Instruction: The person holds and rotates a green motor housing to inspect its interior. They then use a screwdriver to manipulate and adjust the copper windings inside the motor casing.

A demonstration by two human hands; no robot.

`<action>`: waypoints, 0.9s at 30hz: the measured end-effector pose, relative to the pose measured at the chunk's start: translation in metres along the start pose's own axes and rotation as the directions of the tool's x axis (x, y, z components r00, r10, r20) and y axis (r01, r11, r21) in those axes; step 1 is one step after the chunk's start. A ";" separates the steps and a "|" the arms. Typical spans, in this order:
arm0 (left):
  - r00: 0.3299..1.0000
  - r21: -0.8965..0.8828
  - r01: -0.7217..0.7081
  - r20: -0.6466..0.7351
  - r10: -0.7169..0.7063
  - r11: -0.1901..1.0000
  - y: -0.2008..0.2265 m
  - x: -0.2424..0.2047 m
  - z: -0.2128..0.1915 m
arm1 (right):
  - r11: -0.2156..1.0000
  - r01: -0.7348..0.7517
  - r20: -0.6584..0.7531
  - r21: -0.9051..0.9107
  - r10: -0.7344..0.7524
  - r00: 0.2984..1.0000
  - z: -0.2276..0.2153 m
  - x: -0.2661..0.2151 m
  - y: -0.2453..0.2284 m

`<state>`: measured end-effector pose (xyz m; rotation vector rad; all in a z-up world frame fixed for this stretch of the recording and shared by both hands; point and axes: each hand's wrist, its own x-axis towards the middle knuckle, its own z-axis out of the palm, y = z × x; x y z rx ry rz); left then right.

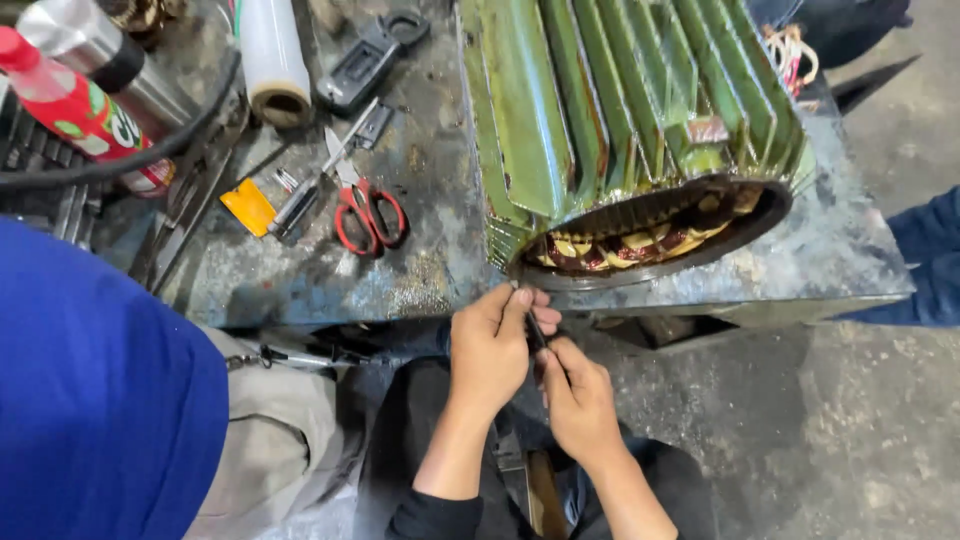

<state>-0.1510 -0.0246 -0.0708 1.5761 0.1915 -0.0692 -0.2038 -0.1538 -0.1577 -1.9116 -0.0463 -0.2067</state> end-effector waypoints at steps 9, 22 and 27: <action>0.999 -0.002 -0.046 0.012 0.046 0.999 0.016 0.007 -0.011 | 0.998 0.024 -0.026 0.055 -0.023 0.999 0.013 0.010 -0.012; 0.993 0.111 0.085 0.078 -0.094 0.990 0.008 0.005 -0.010 | 0.990 -0.097 0.036 0.104 0.094 0.995 0.016 -0.003 -0.017; 0.993 0.058 -0.003 0.114 -0.004 0.998 0.000 0.006 -0.011 | 0.995 -0.097 0.006 0.036 0.097 0.995 0.015 -0.008 -0.028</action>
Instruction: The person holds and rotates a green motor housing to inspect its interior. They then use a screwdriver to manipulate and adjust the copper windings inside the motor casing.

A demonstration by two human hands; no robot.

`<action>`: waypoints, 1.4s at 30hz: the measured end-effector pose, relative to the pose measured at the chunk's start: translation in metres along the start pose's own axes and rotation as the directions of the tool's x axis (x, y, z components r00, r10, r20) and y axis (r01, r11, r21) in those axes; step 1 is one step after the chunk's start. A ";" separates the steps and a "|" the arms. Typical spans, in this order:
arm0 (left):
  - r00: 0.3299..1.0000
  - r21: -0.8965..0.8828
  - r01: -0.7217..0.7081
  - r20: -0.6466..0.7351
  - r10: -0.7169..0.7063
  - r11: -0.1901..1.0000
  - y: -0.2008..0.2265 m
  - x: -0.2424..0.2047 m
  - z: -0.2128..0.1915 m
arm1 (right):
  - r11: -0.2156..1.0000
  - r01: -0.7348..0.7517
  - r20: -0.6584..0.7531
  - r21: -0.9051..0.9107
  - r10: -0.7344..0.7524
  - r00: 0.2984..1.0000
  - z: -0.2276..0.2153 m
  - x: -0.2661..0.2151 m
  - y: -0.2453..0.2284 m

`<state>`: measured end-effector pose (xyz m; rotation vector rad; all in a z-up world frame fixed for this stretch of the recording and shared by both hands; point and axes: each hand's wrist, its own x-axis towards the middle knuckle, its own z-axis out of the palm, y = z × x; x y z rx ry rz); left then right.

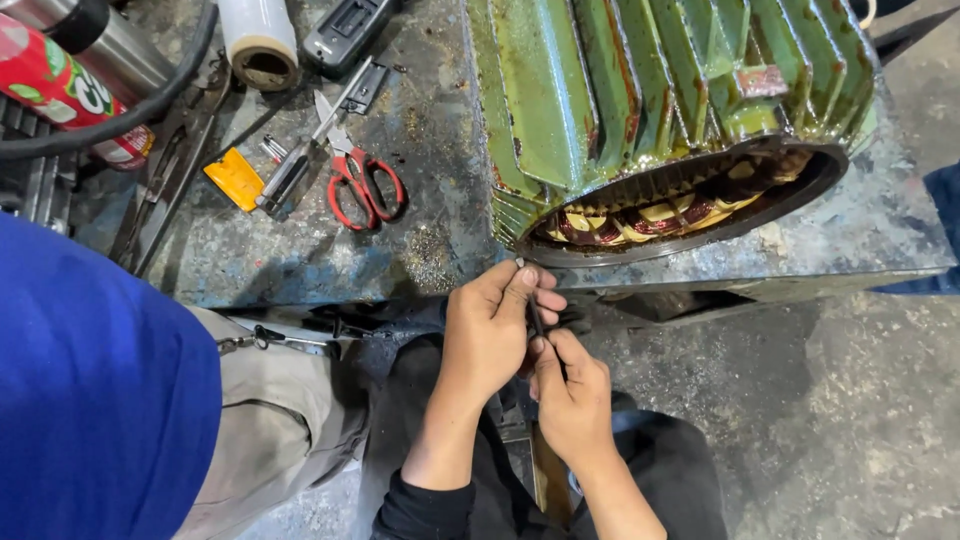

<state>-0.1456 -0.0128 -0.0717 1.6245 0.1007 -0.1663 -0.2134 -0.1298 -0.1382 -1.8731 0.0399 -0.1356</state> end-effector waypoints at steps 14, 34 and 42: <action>0.999 0.041 -0.002 -0.038 0.003 0.999 -0.005 -0.001 0.005 | 0.948 -0.279 0.014 0.155 0.281 0.960 -0.001 0.009 -0.024; 0.999 -0.086 0.036 0.027 -0.034 0.996 0.001 -0.005 0.006 | 0.996 -0.072 -0.169 -0.055 0.062 0.984 0.003 -0.002 -0.027; 0.999 0.043 0.016 -0.032 -0.015 0.999 0.015 -0.005 0.005 | 0.997 -0.008 -0.153 -0.079 -0.004 0.988 0.003 0.003 -0.029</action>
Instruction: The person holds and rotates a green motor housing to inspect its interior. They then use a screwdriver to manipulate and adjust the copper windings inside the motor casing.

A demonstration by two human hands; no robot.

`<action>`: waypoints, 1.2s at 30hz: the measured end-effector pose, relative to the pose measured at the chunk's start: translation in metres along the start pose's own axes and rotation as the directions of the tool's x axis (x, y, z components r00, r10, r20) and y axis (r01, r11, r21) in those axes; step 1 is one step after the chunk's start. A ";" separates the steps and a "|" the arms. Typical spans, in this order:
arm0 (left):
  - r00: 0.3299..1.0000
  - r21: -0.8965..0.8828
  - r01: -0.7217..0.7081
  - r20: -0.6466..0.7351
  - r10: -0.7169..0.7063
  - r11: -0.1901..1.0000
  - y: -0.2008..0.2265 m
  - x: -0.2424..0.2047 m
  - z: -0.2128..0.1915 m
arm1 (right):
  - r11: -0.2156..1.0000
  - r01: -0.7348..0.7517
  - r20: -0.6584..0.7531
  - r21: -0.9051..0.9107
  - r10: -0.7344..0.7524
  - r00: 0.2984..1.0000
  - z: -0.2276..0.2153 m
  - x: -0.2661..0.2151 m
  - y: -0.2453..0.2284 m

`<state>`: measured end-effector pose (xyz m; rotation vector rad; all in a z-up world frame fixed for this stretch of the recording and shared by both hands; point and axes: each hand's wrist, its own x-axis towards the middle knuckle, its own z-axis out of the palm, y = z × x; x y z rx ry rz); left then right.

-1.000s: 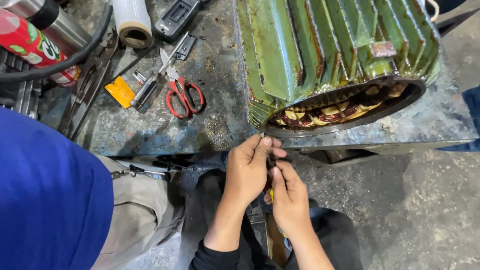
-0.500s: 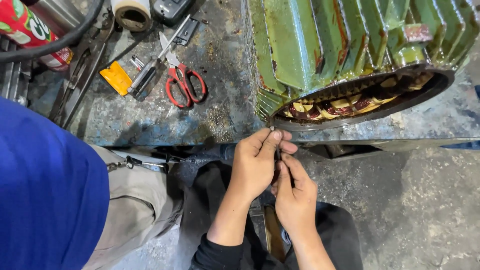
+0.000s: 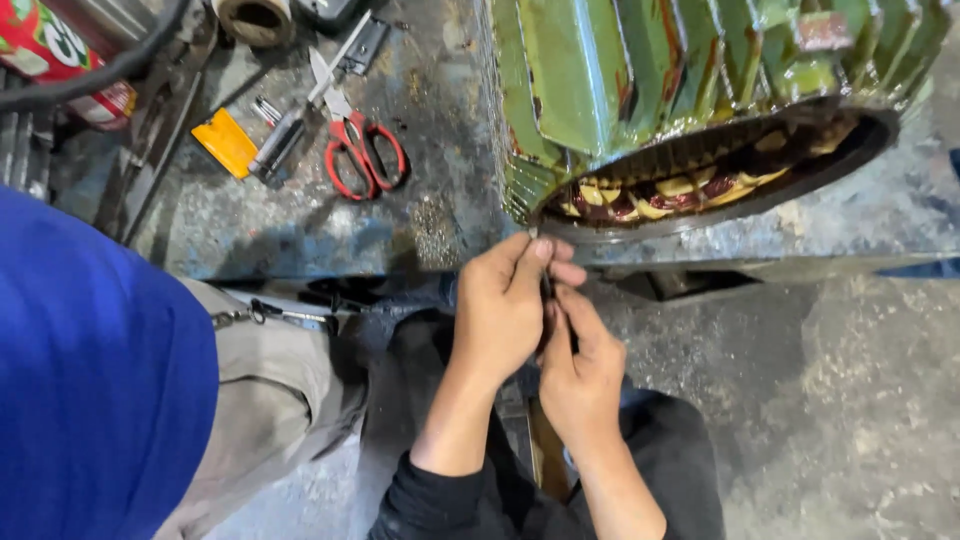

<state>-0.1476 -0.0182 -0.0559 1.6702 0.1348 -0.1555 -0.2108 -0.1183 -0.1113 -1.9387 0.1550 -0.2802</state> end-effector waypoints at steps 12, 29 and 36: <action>0.999 -0.161 0.051 0.004 -0.050 0.986 -0.015 0.007 0.000 | 0.992 0.051 -0.094 0.112 -0.041 0.995 0.016 0.013 -0.003; 0.995 -0.195 0.063 0.083 -0.048 0.979 -0.013 0.005 -0.001 | 0.995 -0.018 -0.043 0.099 0.022 0.999 0.014 0.011 -0.008; 0.994 -0.190 0.104 0.036 -0.099 0.976 -0.007 0.004 0.003 | 0.995 -0.011 -0.048 0.101 0.016 0.999 0.014 0.015 -0.017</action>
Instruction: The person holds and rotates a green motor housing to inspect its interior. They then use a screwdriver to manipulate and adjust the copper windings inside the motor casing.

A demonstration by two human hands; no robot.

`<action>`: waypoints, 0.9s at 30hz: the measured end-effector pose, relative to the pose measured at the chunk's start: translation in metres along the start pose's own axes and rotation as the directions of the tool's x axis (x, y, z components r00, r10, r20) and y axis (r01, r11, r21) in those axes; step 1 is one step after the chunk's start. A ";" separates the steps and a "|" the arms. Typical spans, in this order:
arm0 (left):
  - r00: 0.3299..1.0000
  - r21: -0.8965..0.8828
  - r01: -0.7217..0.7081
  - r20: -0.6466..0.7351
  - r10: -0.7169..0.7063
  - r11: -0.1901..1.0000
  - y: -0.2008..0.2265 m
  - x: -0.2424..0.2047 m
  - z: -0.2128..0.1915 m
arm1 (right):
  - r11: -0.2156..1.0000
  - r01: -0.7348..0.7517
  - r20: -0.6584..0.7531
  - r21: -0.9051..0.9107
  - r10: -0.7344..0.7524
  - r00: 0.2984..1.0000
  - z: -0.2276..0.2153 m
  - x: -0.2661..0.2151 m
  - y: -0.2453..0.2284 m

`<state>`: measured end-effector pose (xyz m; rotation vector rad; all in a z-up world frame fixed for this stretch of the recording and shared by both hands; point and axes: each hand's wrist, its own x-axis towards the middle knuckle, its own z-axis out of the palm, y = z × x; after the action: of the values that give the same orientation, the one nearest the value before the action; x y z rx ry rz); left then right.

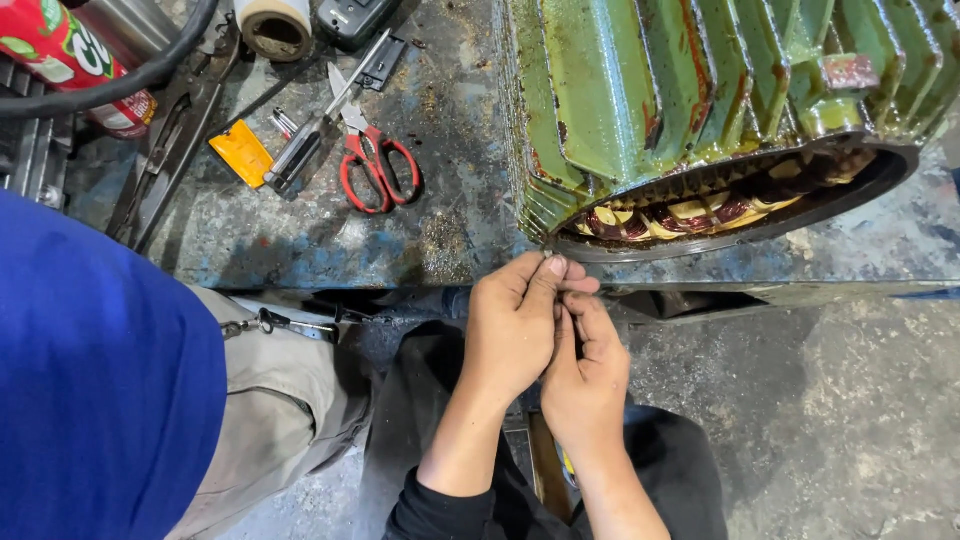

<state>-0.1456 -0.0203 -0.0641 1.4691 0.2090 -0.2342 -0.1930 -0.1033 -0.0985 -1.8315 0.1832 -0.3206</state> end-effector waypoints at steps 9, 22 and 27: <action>0.972 0.104 -0.188 -0.121 0.200 0.977 0.003 -0.006 0.007 | 0.997 0.070 -0.036 0.026 -0.069 0.997 -0.003 0.000 -0.019; 0.968 0.166 -0.192 -0.129 0.214 0.967 0.024 -0.011 0.004 | 0.998 0.047 -0.034 0.044 -0.046 0.998 -0.002 0.002 -0.024; 0.965 0.183 -0.211 -0.117 0.235 0.960 0.023 -0.010 0.000 | 0.996 0.082 -0.047 0.043 -0.080 0.996 0.000 0.002 -0.023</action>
<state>-0.1482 -0.0179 -0.0393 1.6656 0.1350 0.0350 -0.1921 -0.0976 -0.0765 -1.7917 0.1323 -0.4201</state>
